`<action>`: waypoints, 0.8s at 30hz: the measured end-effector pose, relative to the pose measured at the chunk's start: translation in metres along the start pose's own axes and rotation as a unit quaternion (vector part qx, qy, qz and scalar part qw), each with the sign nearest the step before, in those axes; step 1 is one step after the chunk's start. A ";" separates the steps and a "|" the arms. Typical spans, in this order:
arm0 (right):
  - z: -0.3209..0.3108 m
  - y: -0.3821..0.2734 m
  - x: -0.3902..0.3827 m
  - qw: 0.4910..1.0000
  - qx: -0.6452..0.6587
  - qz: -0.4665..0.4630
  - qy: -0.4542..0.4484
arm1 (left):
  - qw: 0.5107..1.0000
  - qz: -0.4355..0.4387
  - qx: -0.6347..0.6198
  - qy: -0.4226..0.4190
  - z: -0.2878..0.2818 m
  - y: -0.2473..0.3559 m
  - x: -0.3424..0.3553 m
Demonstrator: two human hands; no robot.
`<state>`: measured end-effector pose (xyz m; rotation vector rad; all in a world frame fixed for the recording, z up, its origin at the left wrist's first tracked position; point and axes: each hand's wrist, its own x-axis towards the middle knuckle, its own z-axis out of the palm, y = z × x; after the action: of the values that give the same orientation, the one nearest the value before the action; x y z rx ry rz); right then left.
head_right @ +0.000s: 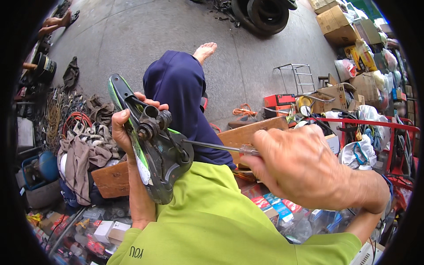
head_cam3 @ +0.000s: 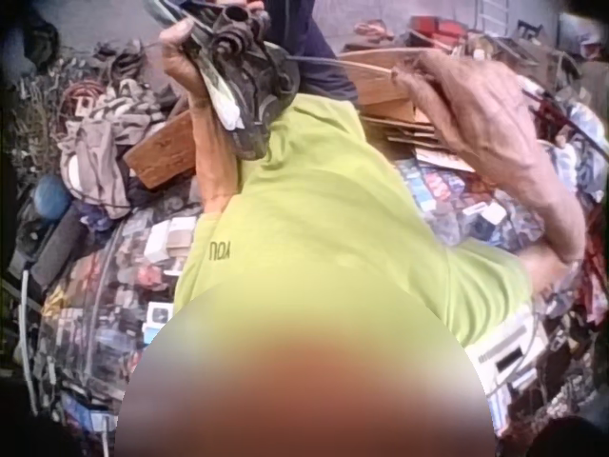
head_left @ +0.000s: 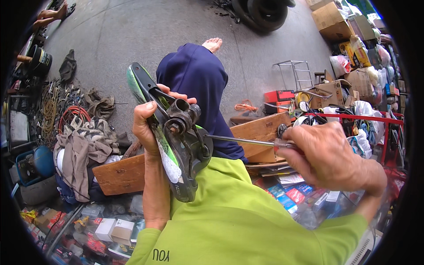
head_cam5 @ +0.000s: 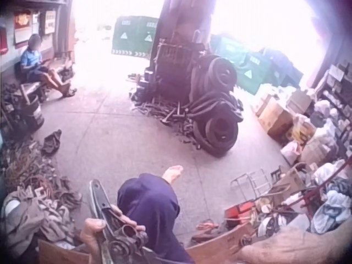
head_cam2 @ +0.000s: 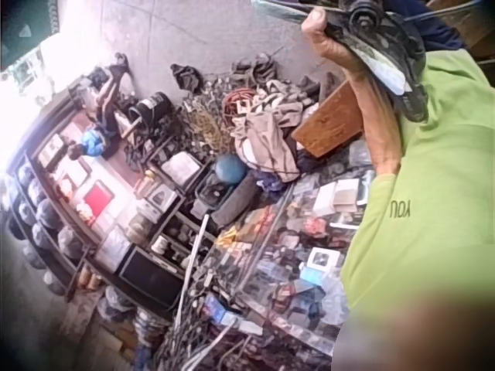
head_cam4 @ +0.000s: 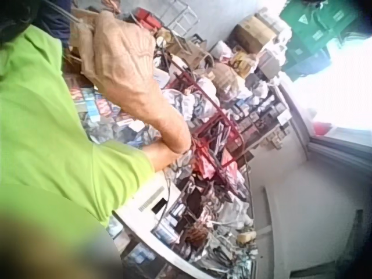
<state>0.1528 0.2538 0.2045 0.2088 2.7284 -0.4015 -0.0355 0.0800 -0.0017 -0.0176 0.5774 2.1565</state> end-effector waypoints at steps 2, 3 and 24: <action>0.007 -0.001 -0.002 0.944 -0.264 -0.162 0.118 | 1.000 -0.007 -0.022 0.001 -0.004 0.001 0.002; 0.008 0.005 -0.002 0.898 -0.341 -0.255 0.113 | 0.999 -0.009 -0.035 0.001 -0.007 0.002 0.003; -0.005 -0.002 0.012 0.994 0.065 -0.007 0.090 | 0.997 0.004 -0.080 -0.008 -0.013 0.001 0.001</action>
<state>0.1398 0.2542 0.2054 0.2714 2.8832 -0.5916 -0.0397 0.0751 -0.0136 -0.0858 0.3960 2.2035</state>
